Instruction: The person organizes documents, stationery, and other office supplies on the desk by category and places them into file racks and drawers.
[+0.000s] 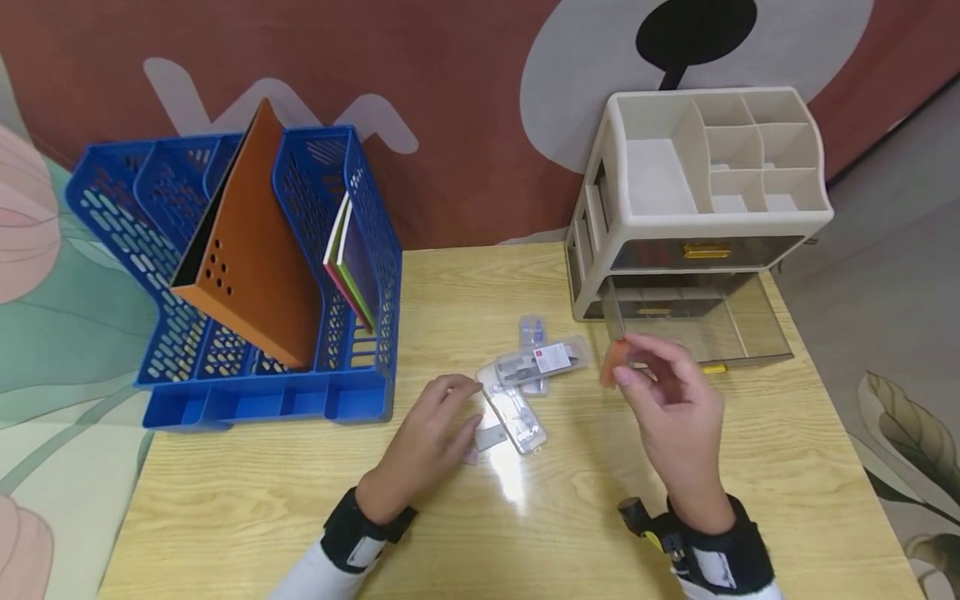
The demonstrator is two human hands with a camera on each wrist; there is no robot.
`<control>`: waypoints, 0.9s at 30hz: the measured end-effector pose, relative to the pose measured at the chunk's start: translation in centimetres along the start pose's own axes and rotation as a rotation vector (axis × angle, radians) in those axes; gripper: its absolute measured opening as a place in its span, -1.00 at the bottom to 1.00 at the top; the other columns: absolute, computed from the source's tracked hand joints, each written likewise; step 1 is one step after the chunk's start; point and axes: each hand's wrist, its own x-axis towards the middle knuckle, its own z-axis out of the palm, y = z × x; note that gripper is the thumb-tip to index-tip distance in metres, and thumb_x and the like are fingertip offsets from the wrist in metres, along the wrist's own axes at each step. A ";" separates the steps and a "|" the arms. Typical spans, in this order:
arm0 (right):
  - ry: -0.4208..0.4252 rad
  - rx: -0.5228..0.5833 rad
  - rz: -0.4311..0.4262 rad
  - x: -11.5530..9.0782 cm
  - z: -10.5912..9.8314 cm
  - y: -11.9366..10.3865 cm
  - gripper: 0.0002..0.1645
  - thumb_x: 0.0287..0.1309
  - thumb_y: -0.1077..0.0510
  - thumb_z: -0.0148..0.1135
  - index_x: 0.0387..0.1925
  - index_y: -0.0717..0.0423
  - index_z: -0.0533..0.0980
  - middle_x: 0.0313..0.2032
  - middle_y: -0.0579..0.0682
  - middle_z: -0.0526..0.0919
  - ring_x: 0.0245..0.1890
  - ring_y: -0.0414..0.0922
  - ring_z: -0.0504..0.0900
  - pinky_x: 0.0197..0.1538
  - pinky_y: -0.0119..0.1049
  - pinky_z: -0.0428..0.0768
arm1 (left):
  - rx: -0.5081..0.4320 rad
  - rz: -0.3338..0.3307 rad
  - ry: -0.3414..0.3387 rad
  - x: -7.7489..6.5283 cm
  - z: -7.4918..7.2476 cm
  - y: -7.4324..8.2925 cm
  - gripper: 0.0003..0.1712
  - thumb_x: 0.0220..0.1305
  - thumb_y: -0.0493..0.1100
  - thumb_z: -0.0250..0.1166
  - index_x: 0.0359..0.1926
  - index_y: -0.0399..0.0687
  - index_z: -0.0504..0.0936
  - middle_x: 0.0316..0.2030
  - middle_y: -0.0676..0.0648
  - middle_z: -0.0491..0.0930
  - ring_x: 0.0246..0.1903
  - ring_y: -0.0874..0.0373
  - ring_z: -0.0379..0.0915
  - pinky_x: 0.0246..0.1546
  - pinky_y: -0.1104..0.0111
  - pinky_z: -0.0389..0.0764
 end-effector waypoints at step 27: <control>-0.533 -1.253 0.046 8.4 -5.7 1.5 -0.77 0.09 0.29 0.52 -0.21 0.24 0.65 -0.31 0.20 0.69 -0.32 0.11 0.71 -0.29 0.01 0.65 | 0.252 0.106 -0.169 -2.7 -2.1 -3.7 -0.50 0.39 -0.08 0.33 0.29 -0.13 0.58 0.35 -0.27 0.50 0.38 -0.17 0.41 0.41 0.00 0.45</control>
